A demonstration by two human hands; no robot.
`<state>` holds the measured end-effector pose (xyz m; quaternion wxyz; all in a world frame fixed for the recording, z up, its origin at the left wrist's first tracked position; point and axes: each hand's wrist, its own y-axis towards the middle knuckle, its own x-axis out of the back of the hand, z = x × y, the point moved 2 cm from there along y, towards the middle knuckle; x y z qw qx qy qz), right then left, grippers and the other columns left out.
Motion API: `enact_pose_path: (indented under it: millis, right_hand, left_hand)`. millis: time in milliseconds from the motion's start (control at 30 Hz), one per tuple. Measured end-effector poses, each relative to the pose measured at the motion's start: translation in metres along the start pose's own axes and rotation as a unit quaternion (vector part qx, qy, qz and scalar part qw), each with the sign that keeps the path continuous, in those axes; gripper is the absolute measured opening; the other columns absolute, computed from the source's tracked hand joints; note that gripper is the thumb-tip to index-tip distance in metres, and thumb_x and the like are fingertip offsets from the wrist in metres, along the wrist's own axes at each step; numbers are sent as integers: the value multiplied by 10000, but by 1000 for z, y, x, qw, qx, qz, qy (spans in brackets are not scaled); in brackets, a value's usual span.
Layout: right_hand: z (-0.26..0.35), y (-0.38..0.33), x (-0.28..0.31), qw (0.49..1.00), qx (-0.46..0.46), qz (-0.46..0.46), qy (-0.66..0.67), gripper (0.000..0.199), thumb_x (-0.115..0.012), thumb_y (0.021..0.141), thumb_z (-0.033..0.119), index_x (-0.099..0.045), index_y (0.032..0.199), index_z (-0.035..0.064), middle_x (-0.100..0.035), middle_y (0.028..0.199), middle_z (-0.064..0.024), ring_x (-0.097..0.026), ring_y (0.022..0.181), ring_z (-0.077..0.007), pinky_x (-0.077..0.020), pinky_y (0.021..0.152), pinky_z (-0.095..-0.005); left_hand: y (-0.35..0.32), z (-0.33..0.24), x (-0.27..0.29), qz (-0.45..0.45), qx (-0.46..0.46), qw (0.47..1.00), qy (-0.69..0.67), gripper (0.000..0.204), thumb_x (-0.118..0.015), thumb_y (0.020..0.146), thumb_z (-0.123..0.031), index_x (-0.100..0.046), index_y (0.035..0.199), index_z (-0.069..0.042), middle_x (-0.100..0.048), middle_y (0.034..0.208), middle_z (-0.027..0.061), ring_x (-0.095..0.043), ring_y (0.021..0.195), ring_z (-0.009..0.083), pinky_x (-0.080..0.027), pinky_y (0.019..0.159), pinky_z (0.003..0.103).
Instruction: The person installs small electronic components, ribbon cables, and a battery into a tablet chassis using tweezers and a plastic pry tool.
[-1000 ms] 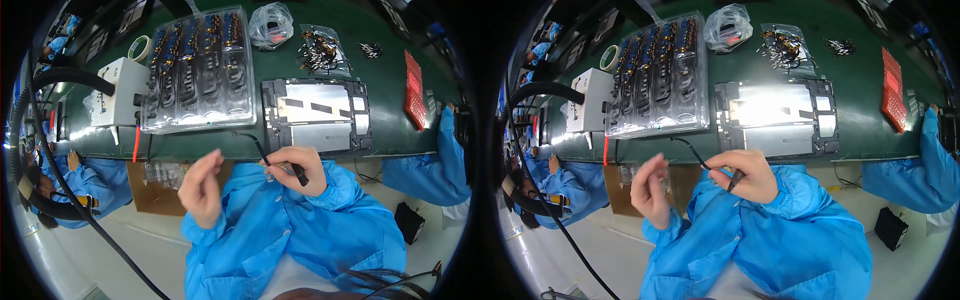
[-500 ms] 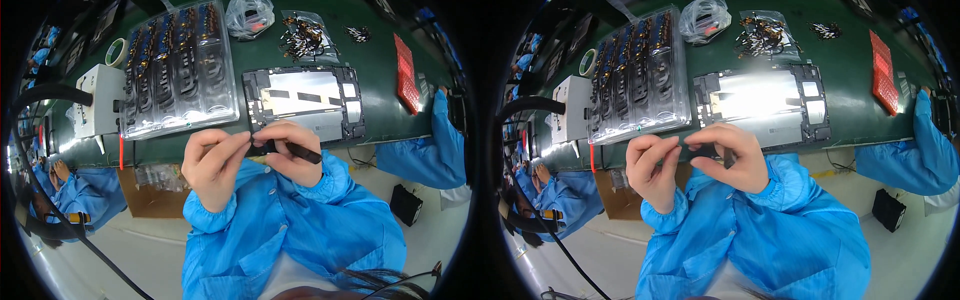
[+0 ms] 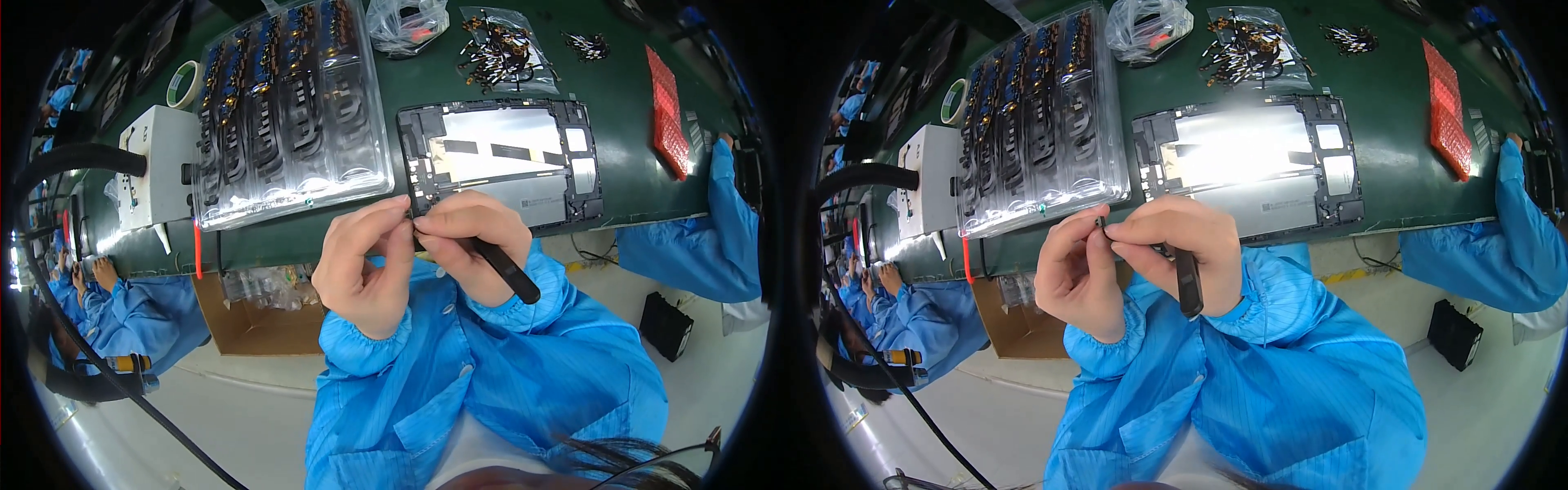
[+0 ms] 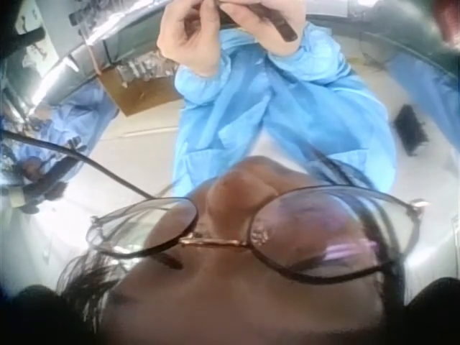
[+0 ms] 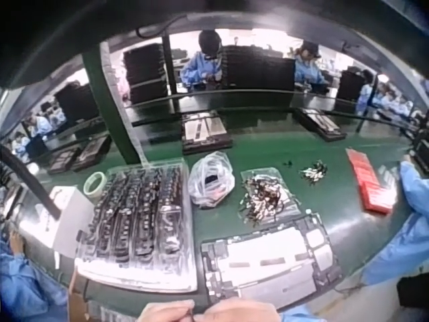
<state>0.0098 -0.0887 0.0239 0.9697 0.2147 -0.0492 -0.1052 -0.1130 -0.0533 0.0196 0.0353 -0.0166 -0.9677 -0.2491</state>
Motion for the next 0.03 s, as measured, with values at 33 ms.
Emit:
enact_pose_path:
  millis: [33]
  right_hand:
    - [1,0,1,1000,-2,4,-8,199,-674,714,2,-637,909,17,-630,819,-117,-614,721,-227,-480,599,-298]
  left_hand:
    - [0,0,0,0,0,1000,-1,232,-628,676,137,-621,872,13,-644,900,138,-586,663,123,-455,484,189]
